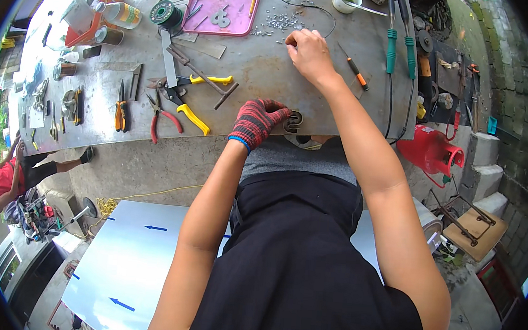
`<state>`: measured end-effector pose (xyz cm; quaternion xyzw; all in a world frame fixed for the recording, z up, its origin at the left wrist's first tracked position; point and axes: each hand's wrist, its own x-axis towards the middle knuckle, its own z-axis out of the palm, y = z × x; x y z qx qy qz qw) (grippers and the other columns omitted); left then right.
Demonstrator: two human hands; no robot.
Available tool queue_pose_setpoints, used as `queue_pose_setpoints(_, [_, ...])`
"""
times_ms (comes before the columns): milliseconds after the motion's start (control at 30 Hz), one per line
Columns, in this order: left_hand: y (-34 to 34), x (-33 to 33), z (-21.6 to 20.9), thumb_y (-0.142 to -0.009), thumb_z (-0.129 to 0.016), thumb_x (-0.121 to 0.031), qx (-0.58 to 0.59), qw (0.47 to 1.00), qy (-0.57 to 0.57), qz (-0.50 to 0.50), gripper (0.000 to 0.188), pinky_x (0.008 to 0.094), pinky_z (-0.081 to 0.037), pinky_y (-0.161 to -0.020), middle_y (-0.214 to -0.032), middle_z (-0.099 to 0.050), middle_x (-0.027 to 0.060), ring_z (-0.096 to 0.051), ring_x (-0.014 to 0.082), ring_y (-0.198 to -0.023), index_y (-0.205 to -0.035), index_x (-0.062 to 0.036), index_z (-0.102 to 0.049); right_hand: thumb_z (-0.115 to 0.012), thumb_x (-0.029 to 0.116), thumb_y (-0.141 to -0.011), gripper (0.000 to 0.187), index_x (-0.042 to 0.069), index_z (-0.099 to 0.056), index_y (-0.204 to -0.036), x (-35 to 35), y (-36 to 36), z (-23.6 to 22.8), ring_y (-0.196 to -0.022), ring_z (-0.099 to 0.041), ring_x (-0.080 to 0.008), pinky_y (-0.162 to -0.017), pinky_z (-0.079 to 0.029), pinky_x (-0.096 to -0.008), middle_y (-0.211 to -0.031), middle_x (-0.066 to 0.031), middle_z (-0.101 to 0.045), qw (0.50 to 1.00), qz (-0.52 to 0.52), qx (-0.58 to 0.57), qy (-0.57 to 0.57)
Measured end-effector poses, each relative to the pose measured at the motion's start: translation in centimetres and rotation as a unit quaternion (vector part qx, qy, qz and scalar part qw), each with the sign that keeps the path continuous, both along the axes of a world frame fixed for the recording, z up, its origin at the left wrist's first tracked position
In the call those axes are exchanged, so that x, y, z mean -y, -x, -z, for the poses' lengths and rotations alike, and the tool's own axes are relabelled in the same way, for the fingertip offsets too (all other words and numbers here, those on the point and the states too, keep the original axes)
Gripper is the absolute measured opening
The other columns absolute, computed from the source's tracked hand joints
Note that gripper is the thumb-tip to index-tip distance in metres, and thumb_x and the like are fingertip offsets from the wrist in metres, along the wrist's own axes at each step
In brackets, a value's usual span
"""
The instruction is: The person assembles a metal hook-shaped component by inserting small metal pins into its holes. They use a hammer to tap the pins into place and a chisel to adjust the fit. The person repeatedly checks the alignment and tightness of the pins throughout the process.
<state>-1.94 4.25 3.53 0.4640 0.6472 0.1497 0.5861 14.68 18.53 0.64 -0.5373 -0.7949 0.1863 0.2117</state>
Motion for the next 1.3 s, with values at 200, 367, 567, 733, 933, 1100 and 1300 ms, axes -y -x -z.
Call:
queue_pose_setpoints(200, [0.1,0.1,0.2,-0.089,-0.078,-0.04,-0.011,1.0,0.003,0.008,0.041,0.0372,-0.056,-0.09,-0.105,-0.079,0.0151,-0.075,0.0259,-0.096,-0.114,-0.0086,-0.08,-0.072,0.015,-0.089,0.012,0.01,-0.076,-0.099,-1.1,1.3,0.3,-0.107,-0.064,-0.0327,-0.097,-0.05,-0.0456,-0.105,-0.0109,-0.072,0.999,0.011,0.029,0.043])
queue_pose_setpoints(367, [0.0,-0.1,-0.1,-0.089,-0.079,-0.035,-0.023,1.0,0.013,0.011,0.039,0.0359,-0.054,-0.092,-0.104,-0.079,0.0157,-0.075,0.0236,-0.096,-0.113,-0.0042,-0.079,-0.071,0.015,-0.089,0.013,0.01,-0.076,-0.1,-1.8,2.5,0.5,-0.109,-0.064,-0.0329,-0.098,-0.05,-0.0459,-0.106,-0.0112,-0.072,0.999,0.006,0.024,0.047])
queue_pose_setpoints(567, [0.0,-0.2,-0.4,-0.09,-0.078,-0.037,-0.028,0.999,0.012,0.022,0.04,0.037,-0.055,-0.092,-0.105,-0.079,0.0165,-0.075,0.0248,-0.098,-0.115,-0.0056,-0.079,-0.069,0.014,-0.09,0.014,0.01,-0.076,-0.1,-3.0,4.2,0.7,-0.108,-0.064,-0.0337,-0.098,-0.05,-0.0459,-0.105,-0.0124,-0.072,0.998,0.008,0.037,0.041])
queue_pose_setpoints(733, [0.0,-0.3,-1.0,-0.089,-0.078,-0.039,-0.03,0.999,0.028,0.018,0.041,0.0375,-0.055,-0.092,-0.106,-0.079,0.0162,-0.075,0.0263,-0.099,-0.116,-0.007,-0.079,-0.07,0.014,-0.088,0.013,0.009,-0.076,-0.099,-3.9,3.9,1.5,-0.102,-0.064,-0.0343,-0.096,-0.051,-0.0454,-0.101,-0.0136,-0.072,0.998,0.015,0.046,0.034])
queue_pose_setpoints(933, [0.1,-0.3,-0.8,-0.09,-0.078,-0.04,-0.034,0.999,0.021,0.029,0.042,0.0381,-0.055,-0.092,-0.107,-0.079,0.0165,-0.075,0.0276,-0.1,-0.116,-0.0072,-0.079,-0.072,0.015,-0.088,0.013,0.009,-0.076,-0.098,-3.7,3.9,1.1,-0.101,-0.064,-0.034,-0.096,-0.051,-0.0447,-0.1,-0.0132,-0.071,0.998,0.003,0.042,0.043])
queue_pose_setpoints(1100, [0.1,-0.3,-0.6,-0.09,-0.077,-0.04,-0.026,0.999,0.024,0.026,0.042,0.0387,-0.055,-0.092,-0.107,-0.078,0.0164,-0.075,0.0281,-0.1,-0.116,-0.0077,-0.079,-0.071,0.016,-0.088,0.013,0.011,-0.076,-0.099,-3.8,4.1,0.7,-0.108,-0.063,-0.0341,-0.099,-0.05,-0.0454,-0.106,-0.0132,-0.071,0.995,0.008,0.059,0.077])
queue_pose_setpoints(1300, [0.2,0.0,-0.2,-0.09,-0.075,-0.042,-0.032,0.999,0.004,0.025,0.041,0.0401,-0.057,-0.089,-0.103,-0.078,0.0173,-0.075,0.0313,-0.094,-0.116,-0.0106,-0.079,-0.068,0.014,-0.09,0.014,0.012,-0.076,-0.101,-4.5,4.2,0.9,-0.113,-0.062,-0.0349,-0.101,-0.05,-0.0457,-0.111,-0.0136,-0.07,0.995,0.021,0.033,0.089])
